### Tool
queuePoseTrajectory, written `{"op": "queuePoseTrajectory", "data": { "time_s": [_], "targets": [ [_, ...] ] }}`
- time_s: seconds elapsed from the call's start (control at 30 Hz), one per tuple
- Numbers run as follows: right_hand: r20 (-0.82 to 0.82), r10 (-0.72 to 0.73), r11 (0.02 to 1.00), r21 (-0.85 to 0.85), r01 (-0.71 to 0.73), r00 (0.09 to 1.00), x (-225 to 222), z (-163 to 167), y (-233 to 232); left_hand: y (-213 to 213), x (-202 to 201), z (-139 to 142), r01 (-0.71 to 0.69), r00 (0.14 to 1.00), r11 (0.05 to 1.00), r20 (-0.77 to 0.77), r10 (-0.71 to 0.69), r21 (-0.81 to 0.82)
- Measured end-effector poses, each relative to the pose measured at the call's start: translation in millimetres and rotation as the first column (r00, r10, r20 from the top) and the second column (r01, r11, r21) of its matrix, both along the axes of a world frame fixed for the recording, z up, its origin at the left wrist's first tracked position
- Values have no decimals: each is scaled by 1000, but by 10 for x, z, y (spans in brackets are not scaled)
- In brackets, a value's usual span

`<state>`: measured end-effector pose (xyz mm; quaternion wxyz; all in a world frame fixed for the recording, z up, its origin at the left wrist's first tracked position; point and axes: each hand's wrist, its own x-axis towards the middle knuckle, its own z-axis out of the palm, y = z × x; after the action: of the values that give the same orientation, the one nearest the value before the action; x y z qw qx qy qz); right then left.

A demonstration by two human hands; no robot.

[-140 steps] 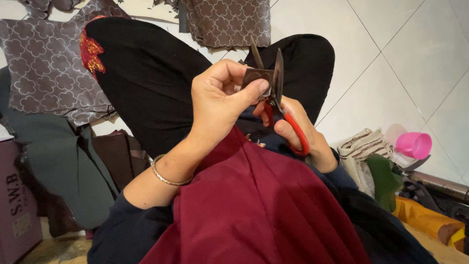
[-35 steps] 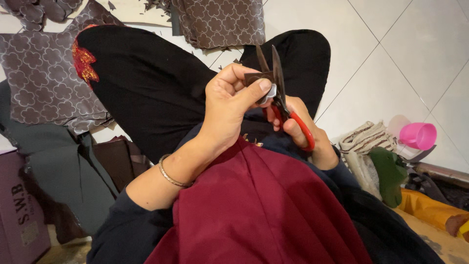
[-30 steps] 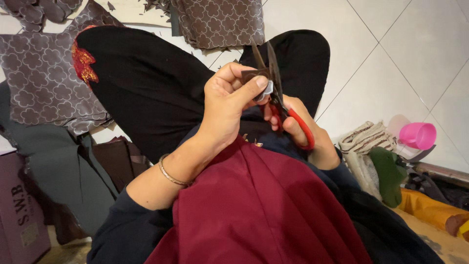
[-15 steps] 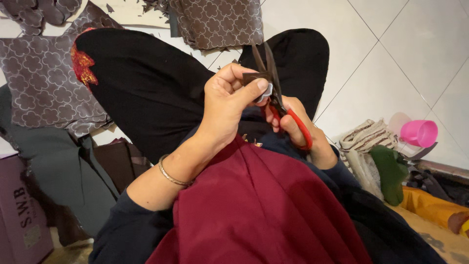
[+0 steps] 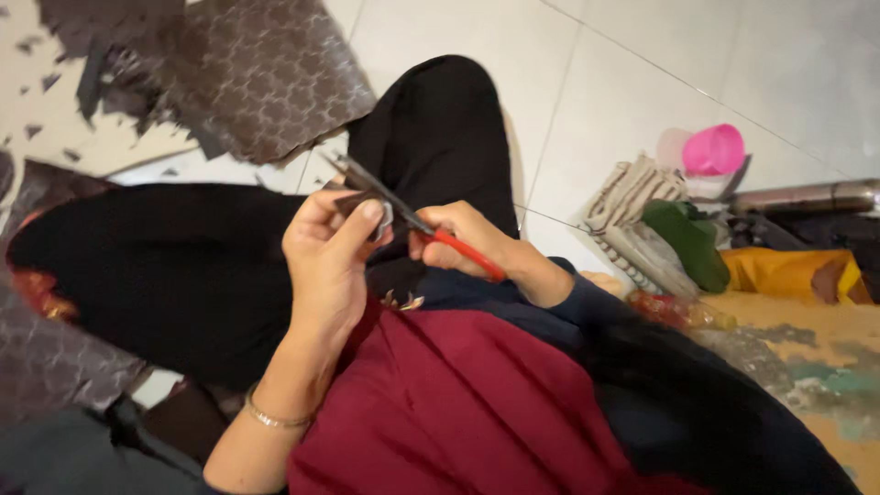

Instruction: The person sits on the floor and uses red-handled scissors to cut a brown patterned fabric into small shapes. They hold the fabric with one hand and cut with the other, occasionally adjusting the fabric's position.

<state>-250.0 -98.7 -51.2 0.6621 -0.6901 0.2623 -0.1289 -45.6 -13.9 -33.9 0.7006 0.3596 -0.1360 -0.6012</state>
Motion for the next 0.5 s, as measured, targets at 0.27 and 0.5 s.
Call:
{"op": "queuePoseTrajectory", "data": {
  "time_s": [0.27, 0.5],
  "targets": [
    [-244, -60, 989, -145, 24, 968, -158, 287, -87, -40, -53, -46, -28, 999, 1000, -35, 29, 13],
    [146, -114, 982, -135, 133, 983, -230, 239, -132, -19, 85, -129, -225, 970, 974, 91, 224, -7]
  ]
}}
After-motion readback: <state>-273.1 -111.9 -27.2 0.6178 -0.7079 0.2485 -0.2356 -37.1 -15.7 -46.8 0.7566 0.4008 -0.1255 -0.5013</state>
